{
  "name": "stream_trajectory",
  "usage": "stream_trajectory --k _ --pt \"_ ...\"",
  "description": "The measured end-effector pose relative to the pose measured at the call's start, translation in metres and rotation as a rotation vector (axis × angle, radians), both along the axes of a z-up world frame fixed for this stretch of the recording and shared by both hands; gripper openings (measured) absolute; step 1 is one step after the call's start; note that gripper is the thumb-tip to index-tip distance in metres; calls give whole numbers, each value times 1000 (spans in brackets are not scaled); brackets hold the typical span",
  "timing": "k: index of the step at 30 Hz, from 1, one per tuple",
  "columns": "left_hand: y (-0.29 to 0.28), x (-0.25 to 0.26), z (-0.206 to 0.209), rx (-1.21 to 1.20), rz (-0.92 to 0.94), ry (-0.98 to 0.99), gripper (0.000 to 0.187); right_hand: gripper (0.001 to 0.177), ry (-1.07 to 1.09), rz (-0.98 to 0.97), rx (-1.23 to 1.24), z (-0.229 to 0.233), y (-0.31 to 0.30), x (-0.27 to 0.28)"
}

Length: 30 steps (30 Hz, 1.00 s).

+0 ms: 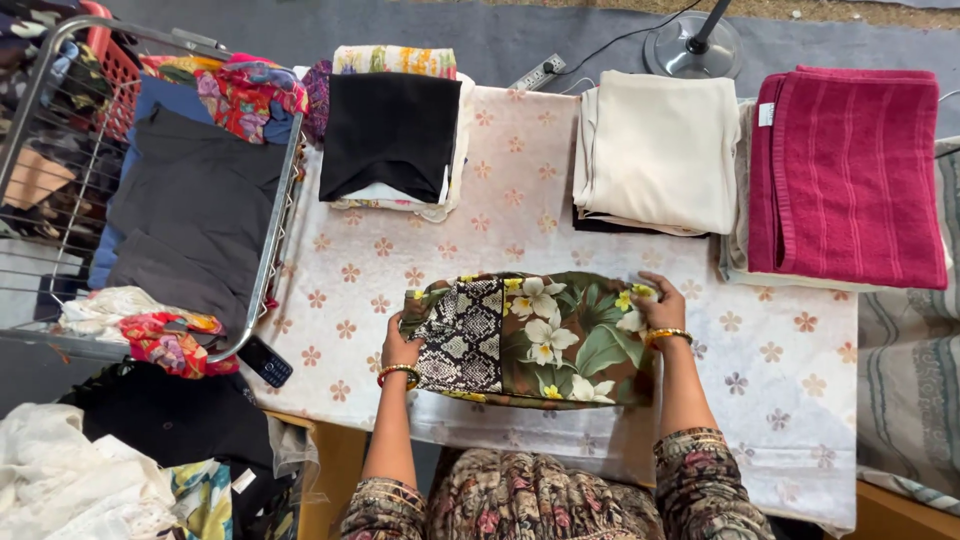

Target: Folding various garments including a floral dress, white pants, and a black shirt on a table.

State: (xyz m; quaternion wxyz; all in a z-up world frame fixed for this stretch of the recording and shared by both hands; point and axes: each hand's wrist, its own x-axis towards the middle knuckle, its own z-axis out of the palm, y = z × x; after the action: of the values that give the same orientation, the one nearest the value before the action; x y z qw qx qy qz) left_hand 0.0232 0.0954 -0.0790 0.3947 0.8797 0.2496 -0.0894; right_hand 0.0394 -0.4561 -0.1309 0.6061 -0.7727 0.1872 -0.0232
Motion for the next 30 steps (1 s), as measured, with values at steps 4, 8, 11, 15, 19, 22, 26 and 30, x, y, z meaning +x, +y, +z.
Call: stream_trajectory --k 4,8,11,15,19,22,26,30 --pt "-7 -2 17 41 25 99 77 54 -10 -124 68 56 32 -6" --pt "-36 -4 63 293 -28 -121 91 58 20 -66 -751 71 55 -8" --pt "-49 2 83 565 -194 -202 86 51 -131 53 -916 94 84 -4" --pt "-42 3 64 662 -236 -288 36 61 -166 249 -1019 108 104 18" --pt "-22 6 24 406 -50 -359 24 42 -226 373 -1024 98 111 29" --pt "-17 6 27 265 54 -302 32 23 -181 425 -995 90 106 32" --pt "-11 6 15 231 83 -245 36 23 181 625 -733 86 94 38" --pt "-16 9 35 276 44 -112 32 27 80 663 -667 73 95 47"
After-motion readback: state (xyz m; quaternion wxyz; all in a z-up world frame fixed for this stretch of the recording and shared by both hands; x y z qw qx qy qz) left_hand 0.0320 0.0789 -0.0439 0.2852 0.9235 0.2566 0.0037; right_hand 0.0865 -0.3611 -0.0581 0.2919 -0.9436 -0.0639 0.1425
